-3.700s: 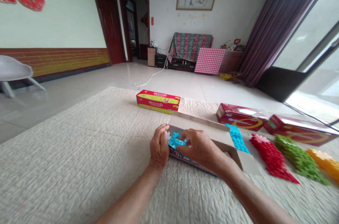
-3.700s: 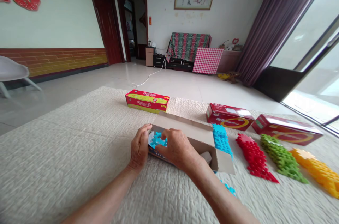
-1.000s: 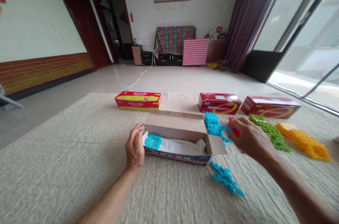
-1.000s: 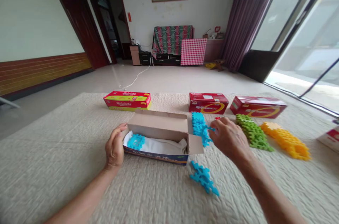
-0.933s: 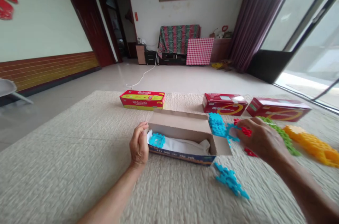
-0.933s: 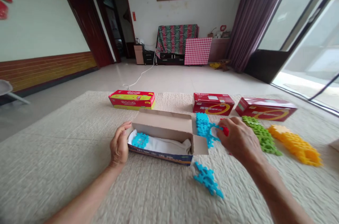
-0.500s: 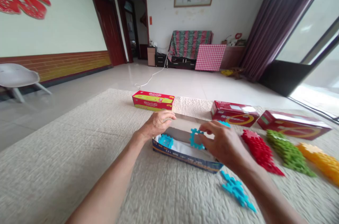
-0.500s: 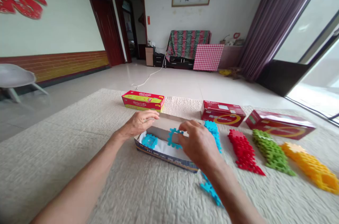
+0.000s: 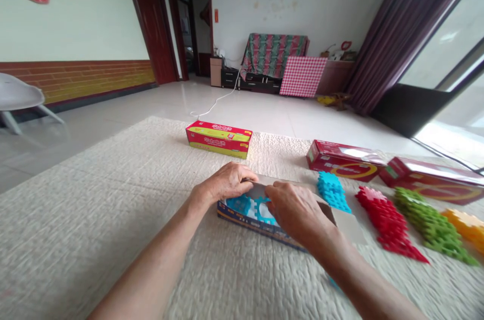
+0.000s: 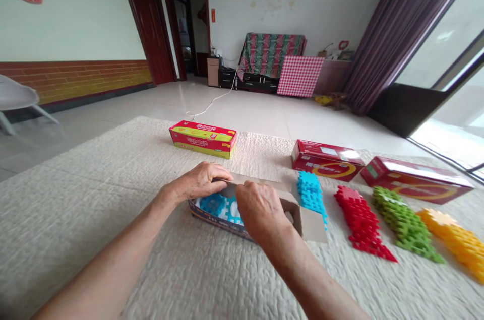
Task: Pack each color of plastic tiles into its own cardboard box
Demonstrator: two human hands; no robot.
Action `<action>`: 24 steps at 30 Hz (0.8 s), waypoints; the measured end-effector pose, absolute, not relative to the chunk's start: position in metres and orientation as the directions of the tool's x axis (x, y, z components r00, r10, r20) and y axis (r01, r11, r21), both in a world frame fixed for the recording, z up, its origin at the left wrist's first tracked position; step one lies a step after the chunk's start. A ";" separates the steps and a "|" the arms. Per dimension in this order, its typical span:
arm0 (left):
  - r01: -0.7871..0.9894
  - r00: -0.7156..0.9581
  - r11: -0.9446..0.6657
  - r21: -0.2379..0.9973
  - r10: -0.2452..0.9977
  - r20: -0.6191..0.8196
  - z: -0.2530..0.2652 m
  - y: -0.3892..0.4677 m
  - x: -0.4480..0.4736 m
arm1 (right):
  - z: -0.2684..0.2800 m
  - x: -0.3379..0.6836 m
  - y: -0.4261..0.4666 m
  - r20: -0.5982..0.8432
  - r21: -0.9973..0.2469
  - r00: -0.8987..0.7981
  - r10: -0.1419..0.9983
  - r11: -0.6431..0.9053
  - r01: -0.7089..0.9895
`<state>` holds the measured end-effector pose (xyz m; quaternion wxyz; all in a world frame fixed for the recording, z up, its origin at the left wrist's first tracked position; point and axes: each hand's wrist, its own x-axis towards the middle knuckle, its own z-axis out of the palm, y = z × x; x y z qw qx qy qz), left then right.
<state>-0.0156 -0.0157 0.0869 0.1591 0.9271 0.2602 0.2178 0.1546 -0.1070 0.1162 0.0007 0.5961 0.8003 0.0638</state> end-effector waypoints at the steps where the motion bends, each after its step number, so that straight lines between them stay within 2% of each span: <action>1: 0.412 0.768 -0.816 0.405 0.550 0.327 0.087 -0.017 -0.016 | 0.115 0.154 -0.106 0.078 0.118 -0.304 0.949 0.294 0.948; 6: 0.418 0.762 -0.811 0.410 0.558 0.327 0.088 -0.020 -0.016 | 0.105 0.156 -0.107 0.187 0.119 -0.358 0.915 0.341 0.933; 13: 0.438 0.780 -0.798 0.415 0.567 0.267 0.094 -0.022 -0.016 | 0.118 0.191 -0.111 0.243 -0.069 -0.229 0.943 0.252 0.965; 15: 0.465 0.787 -0.789 0.403 0.576 0.220 0.098 -0.022 -0.015 | 0.121 0.200 -0.114 0.215 -0.138 -0.211 0.954 0.243 0.960; 19: 0.508 0.789 -0.779 0.368 0.592 0.164 0.107 -0.025 -0.011 | 0.118 0.200 -0.119 0.059 -0.244 -0.273 0.960 0.279 0.929; 21: 0.513 0.788 -0.772 0.375 0.597 0.152 0.110 -0.028 -0.009 | 0.113 0.194 -0.121 0.029 -0.226 -0.332 0.943 0.329 0.917; 24: 0.510 0.791 -0.763 0.397 0.598 0.132 0.113 -0.031 -0.008 | 0.107 0.188 -0.122 0.056 -0.159 -0.374 0.926 0.378 0.912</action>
